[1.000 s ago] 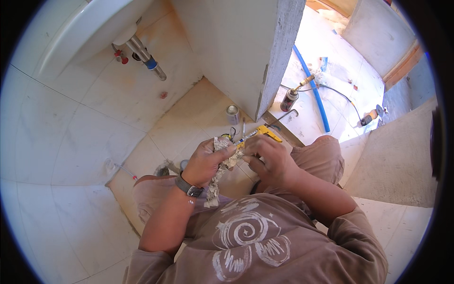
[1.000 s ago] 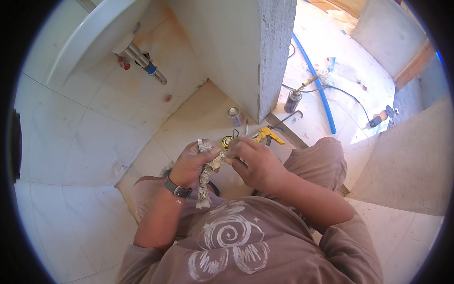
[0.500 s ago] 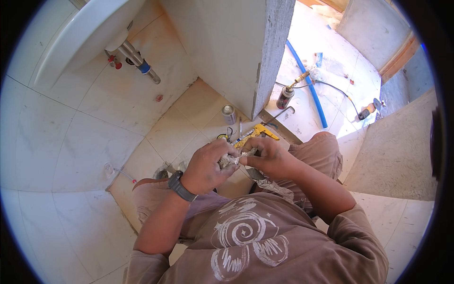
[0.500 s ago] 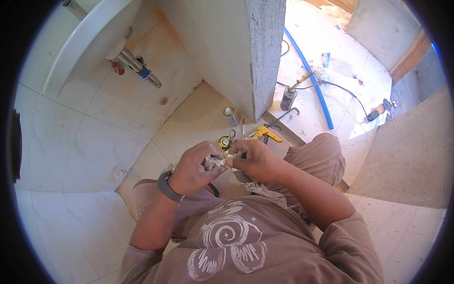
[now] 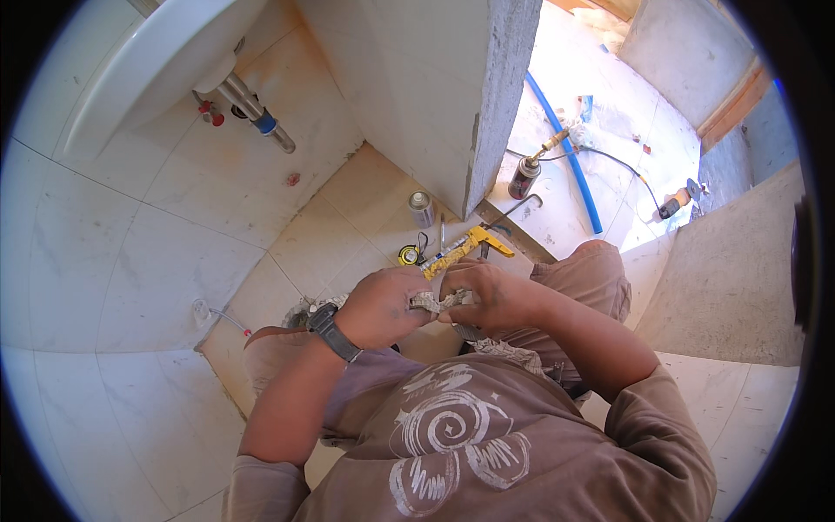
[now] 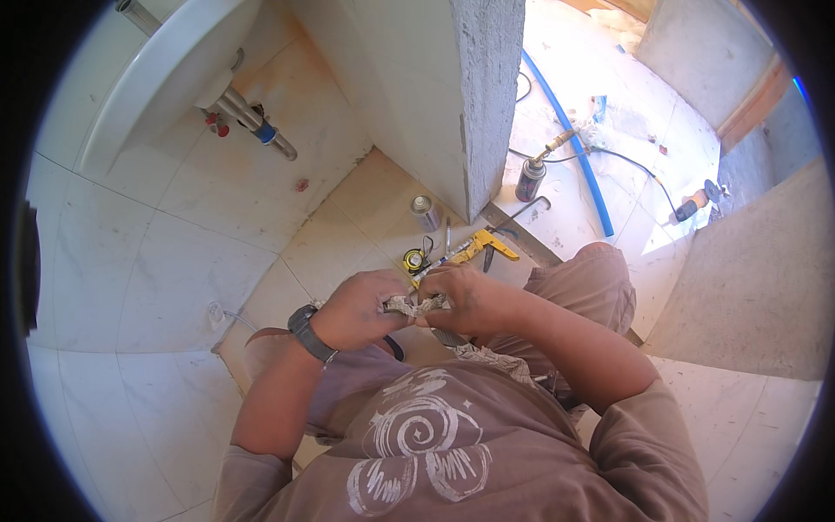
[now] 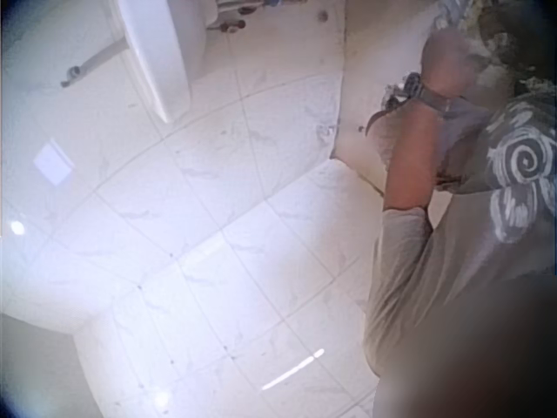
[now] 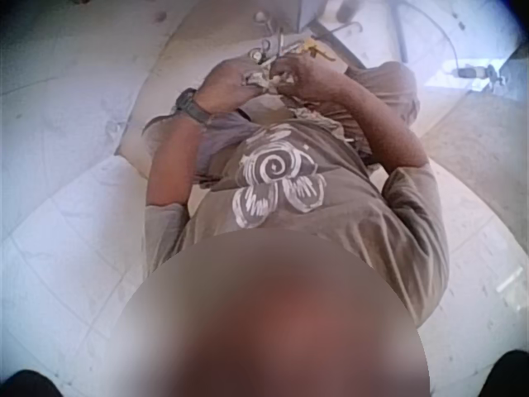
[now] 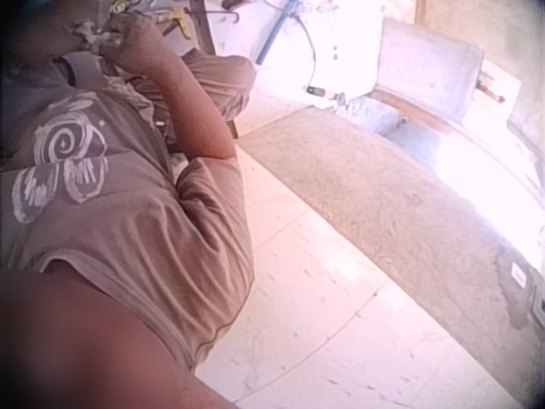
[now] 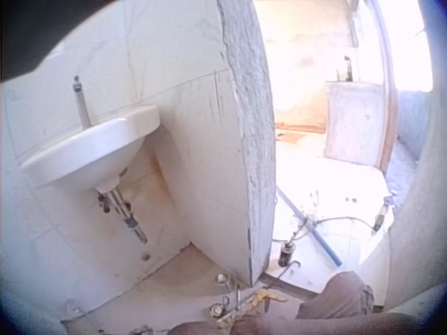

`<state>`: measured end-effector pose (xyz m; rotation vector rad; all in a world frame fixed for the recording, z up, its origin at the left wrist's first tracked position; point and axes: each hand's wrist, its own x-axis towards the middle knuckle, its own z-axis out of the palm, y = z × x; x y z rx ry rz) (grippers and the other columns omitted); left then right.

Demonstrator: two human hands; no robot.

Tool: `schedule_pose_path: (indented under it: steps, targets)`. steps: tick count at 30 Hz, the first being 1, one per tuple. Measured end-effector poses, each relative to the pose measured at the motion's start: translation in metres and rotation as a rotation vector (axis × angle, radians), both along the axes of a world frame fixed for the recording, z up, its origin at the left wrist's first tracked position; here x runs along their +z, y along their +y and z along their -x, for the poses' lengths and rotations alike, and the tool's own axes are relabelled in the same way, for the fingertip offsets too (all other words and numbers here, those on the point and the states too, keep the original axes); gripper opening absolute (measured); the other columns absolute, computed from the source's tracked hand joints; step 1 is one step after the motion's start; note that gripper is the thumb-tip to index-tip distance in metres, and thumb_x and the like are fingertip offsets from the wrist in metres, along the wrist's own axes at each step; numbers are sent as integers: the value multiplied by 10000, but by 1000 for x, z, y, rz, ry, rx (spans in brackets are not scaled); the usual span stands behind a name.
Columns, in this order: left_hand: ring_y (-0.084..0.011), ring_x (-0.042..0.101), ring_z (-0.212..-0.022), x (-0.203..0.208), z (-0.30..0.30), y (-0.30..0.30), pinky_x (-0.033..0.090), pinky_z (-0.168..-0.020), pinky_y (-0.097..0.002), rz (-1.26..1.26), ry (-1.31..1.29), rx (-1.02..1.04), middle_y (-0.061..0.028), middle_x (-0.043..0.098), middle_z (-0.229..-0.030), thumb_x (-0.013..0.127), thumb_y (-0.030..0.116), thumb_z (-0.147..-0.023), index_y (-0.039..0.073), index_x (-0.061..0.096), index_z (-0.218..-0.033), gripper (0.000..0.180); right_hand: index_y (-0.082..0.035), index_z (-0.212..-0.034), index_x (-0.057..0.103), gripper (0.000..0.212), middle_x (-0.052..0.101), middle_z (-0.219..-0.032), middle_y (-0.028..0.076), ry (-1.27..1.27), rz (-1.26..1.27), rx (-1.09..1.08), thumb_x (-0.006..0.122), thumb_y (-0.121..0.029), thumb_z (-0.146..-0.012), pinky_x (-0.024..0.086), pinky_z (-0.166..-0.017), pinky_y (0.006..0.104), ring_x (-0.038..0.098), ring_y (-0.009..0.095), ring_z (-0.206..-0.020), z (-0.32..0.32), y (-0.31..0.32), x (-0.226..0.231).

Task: The person sits on the floor and works on the plumbing under a wall-mounted sink. They wrap the pipe threads with white tape, then tighten the pipe connections by hand.

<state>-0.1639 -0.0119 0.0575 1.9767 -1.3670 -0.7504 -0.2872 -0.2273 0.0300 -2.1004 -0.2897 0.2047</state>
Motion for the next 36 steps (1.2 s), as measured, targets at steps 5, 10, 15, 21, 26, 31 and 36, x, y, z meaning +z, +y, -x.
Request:
schedule_pose_path:
  steps: [5,10,15,21,26,31,36]
  targets:
    - [-394,671,-929,0,6,-2,522,-804,-442,-96,81,42,-192,714,-966,786,254,-875,20,702,-952,259,-15,-1112,731,370,717,-1107,222,-21,73,49,793,-314,-903,496,-984,464,666,393,-1090,-4,-3,6]
    - [-188,666,-864,-8,14,8,531,-776,-370,-101,503,56,-99,714,-944,739,170,-952,7,690,-1058,201,-10,-1119,723,354,712,-1076,235,224,-56,165,771,-305,-928,513,-942,444,683,385,-1054,0,-6,1]
    - [-194,653,-857,-18,32,17,518,-783,-349,-86,511,125,-130,723,-954,697,184,-985,-8,700,-1053,203,-5,-990,671,214,675,-990,189,26,-236,84,742,-200,-935,505,-891,453,670,385,-1002,20,8,-1]
    - [-78,607,-787,-18,35,5,501,-720,-280,112,502,507,-24,720,-912,697,195,-1007,0,717,-1058,202,-20,-916,589,152,628,-1031,159,-485,7,-93,720,-94,-896,493,-900,466,631,375,-1017,16,16,3]
    - [-87,621,-843,-14,21,-8,519,-748,-283,18,711,548,4,696,-960,704,213,-1029,2,698,-1115,228,-7,-994,609,207,628,-1067,165,-479,36,-187,744,-123,-889,496,-915,482,634,392,-1045,13,13,9]
    - [-106,578,-828,-14,17,-10,500,-758,-321,16,549,363,-44,702,-931,681,191,-1019,25,665,-1147,211,2,-1059,618,305,653,-1061,190,-136,-36,-189,798,-156,-870,519,-906,459,652,410,-1046,16,5,8]
    - [-264,631,-849,-16,22,-8,509,-817,-400,112,224,209,-141,672,-925,699,64,-921,32,622,-1128,223,16,-1096,681,381,716,-917,194,154,-56,-118,825,-264,-881,543,-812,431,719,333,-863,7,-5,17]
